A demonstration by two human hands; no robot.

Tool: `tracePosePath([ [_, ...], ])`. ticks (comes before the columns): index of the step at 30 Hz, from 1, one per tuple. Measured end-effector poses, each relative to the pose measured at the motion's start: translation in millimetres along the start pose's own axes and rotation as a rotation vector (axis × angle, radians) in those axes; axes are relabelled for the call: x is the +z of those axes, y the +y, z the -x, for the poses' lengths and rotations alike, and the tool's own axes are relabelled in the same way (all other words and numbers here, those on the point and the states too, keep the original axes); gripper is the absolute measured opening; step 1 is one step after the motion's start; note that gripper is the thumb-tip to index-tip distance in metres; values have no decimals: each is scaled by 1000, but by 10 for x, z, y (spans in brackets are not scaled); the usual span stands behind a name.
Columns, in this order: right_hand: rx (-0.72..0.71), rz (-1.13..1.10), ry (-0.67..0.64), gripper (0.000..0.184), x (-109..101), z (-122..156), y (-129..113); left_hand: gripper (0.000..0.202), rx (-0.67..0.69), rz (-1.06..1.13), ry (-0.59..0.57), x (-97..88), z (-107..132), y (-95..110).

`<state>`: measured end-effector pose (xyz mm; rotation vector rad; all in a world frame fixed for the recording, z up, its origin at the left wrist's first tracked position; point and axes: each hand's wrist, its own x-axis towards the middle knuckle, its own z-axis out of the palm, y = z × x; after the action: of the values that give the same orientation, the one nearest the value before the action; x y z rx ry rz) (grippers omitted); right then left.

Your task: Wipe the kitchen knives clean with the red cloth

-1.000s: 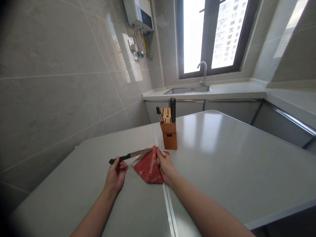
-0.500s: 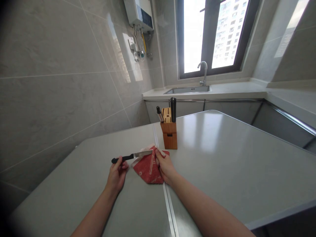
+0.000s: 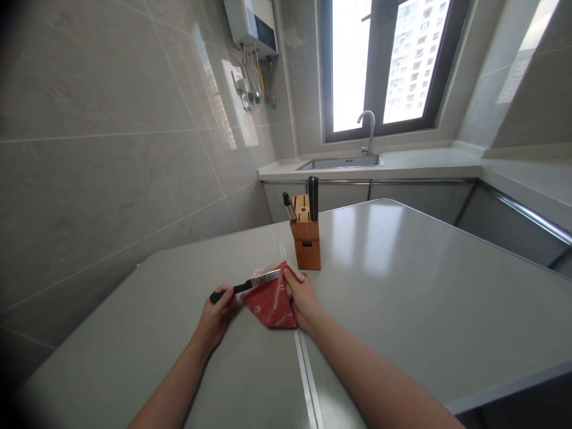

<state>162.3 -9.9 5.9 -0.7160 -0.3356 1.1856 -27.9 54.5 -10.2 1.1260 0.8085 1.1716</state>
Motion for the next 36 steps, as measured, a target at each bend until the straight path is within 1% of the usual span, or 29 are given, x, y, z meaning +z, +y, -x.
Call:
tracePosePath([
  [6, 16, -40, 49, 28, 6, -4, -49, 28, 86, -349, -114, 17, 35, 2],
  [9, 16, -63, 52, 28, 4, -11, -48, 27, 106, -442, -171, 27, 42, 9],
  [11, 29, -72, 62, 29, -2, -20, -42, 28, 110, -432, -158, 29, 40, 5],
  [15, 56, -61, 81, 30, -8, -25, -36, 28, 118, -334, -79, 26, 26, -15],
  [22, 36, -55, 88, 31, 7, -3, -49, 28, 67, -191, -47, 24, 28, 0],
  [24, 39, -74, 85, 31, 3, -7, -46, 26, 43, -119, -22, 16, 22, 7],
  [28, 57, -98, 83, 29, -13, -22, -34, 24, 9, 42, 65, 5, 3, 12],
  [30, 56, -94, 83, 29, -18, -26, -26, 24, 1, 38, 86, 10, 0, 10],
  [32, 48, -77, 70, 30, -21, -28, -16, 25, 2, -18, 73, 21, 6, 8],
  [36, 37, -19, 38, 31, -14, -22, -2, 26, 56, -180, -31, 64, 42, 27],
])
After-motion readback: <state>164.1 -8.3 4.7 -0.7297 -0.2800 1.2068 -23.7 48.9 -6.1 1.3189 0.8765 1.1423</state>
